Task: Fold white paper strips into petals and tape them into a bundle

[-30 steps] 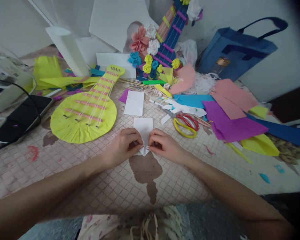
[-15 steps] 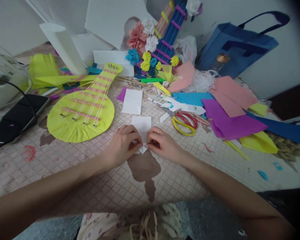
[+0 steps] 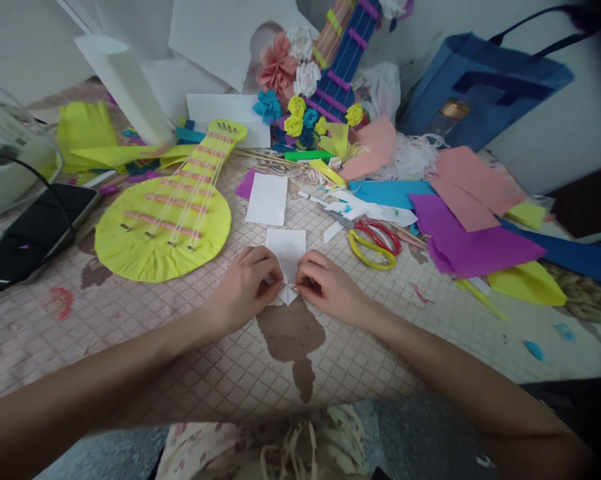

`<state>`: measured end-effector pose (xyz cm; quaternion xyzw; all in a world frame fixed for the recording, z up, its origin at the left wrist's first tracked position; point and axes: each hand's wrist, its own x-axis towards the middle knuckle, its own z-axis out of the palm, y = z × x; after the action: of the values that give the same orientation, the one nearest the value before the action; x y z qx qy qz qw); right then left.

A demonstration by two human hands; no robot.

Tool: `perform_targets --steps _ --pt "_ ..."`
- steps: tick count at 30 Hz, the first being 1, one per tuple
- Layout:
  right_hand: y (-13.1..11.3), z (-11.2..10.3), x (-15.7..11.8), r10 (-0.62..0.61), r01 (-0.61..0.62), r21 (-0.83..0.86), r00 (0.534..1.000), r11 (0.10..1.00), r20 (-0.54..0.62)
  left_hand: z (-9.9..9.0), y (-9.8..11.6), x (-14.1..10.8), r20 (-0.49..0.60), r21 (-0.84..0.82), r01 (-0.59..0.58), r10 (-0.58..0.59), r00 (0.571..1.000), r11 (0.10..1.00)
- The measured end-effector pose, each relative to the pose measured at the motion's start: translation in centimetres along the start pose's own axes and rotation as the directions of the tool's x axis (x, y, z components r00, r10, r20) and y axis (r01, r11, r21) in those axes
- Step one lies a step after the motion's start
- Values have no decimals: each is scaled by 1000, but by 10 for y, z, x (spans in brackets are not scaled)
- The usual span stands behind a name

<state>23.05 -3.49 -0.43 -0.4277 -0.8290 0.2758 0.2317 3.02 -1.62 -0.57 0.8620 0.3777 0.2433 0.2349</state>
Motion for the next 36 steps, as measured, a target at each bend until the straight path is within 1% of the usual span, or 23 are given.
perform_targets --steps 5,9,12,13,15,17,20,21,23,26,29,34,36 --pt "0 3 1 7 -7 -32 1000 999 -10 -1 0 0 15 -8 -2 2 1000 1000" --pt "0 3 1 3 -4 -50 1000 999 -18 -1 1 -1 -3 -29 3 -3 1000 1000" --pt "1 -1 1 -38 38 -17 999 999 8 -5 -2 0 1 -117 28 -28 1000 993" --pt "2 -2 1 -56 56 4 998 998 29 -7 -4 0 21 -163 51 -48 999 985" --pt "4 -6 1 -75 72 44 994 996 75 -12 -8 1 92 -246 95 -75 993 964" --pt "7 -10 1 -74 66 65 991 996 114 -16 -11 2 155 -277 85 -43 987 957" --pt "10 -16 1 -101 87 88 980 992 170 -19 -13 4 181 -228 -32 75 981 973" --pt "10 -16 1 -114 97 100 976 990 186 -19 -13 5 177 -207 -60 97 979 976" --pt "10 -16 1 -114 92 119 975 989 191 -17 -13 5 173 -174 -72 103 979 982" --pt "8 -11 1 -50 34 124 990 992 128 -13 -12 3 144 -142 -36 57 988 989" --pt "6 -6 1 -3 -4 97 998 995 70 -8 -9 2 87 -126 -10 21 996 992" --pt "4 -4 2 -31 27 64 998 998 50 -4 -4 0 59 -112 -38 45 997 993" --pt "3 -4 2 -17 15 45 999 999 47 -2 -3 0 38 -107 -24 28 999 994"
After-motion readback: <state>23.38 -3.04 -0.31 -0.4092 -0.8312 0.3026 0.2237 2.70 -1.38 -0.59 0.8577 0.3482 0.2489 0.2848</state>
